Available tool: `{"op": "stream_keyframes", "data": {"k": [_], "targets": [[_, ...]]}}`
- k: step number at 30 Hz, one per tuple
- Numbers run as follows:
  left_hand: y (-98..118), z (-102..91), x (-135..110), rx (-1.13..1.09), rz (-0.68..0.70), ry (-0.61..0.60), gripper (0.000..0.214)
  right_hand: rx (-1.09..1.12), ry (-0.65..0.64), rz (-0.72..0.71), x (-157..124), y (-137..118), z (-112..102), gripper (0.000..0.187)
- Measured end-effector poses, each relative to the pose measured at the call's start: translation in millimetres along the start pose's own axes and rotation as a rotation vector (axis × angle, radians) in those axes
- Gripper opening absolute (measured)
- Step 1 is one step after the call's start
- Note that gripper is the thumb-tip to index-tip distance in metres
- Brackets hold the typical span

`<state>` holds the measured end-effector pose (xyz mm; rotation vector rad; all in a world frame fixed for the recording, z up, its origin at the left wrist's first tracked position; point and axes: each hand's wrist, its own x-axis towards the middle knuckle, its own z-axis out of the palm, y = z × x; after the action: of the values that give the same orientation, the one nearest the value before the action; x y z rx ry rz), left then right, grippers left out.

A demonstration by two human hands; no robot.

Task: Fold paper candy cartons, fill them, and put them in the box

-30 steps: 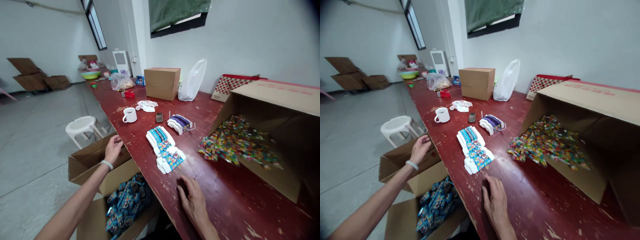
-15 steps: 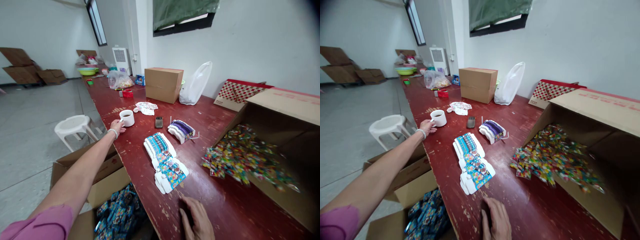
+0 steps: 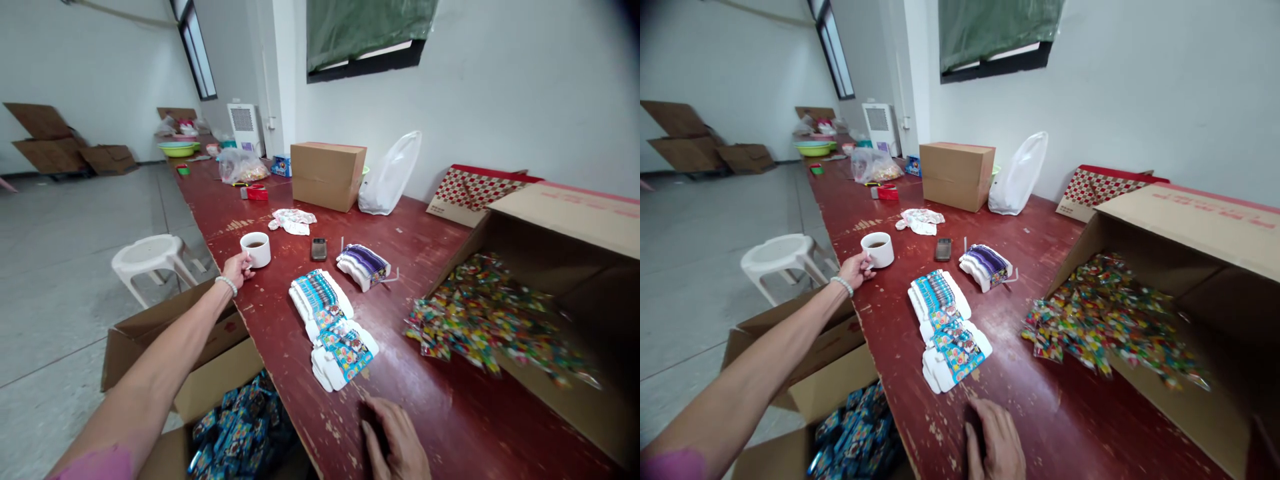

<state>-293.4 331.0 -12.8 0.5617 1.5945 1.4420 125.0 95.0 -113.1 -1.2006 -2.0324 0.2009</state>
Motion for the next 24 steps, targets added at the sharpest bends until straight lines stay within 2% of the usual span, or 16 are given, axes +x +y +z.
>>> {"op": "stream_keyframes", "data": {"k": [3, 6, 9, 12, 14, 18, 21, 24], "targets": [[-2, -10.5, -26, -0.018, 0.038, -0.067, 0.030, -0.004, -0.003, -0.001, 1, 0, -1, 0.029], [-2, -20.4, -63, -0.032, 0.091, -0.161, 0.025, -0.008, -0.008, -0.001, 1, 0, -2, 0.027], [3, -28.3, -110, -0.036, 0.140, -0.275, 0.033, -0.001, -0.009, -0.002, 1, 0, -2, 0.027], [9, -33.5, -164, -0.014, 0.161, -0.380, 0.032, 0.008, -0.013, 0.000, 0, -1, -3, 0.026], [15, -35.3, -201, 0.021, 0.164, -0.454, 0.030, 0.016, -0.016, 0.010, -1, -3, -3, 0.026], [26, -34.6, -268, 0.168, 0.262, -0.648, 0.034, 0.052, -0.003, 0.044, 3, -12, -7, 0.022], [35, -31.3, -308, 0.228, 0.282, -0.747, 0.032, 0.090, 0.017, 0.088, 8, -22, -12, 0.021], [49, -28.0, -342, 0.316, 0.294, -0.822, 0.036, 0.130, 0.096, 0.133, 11, -33, -18, 0.023]]}}
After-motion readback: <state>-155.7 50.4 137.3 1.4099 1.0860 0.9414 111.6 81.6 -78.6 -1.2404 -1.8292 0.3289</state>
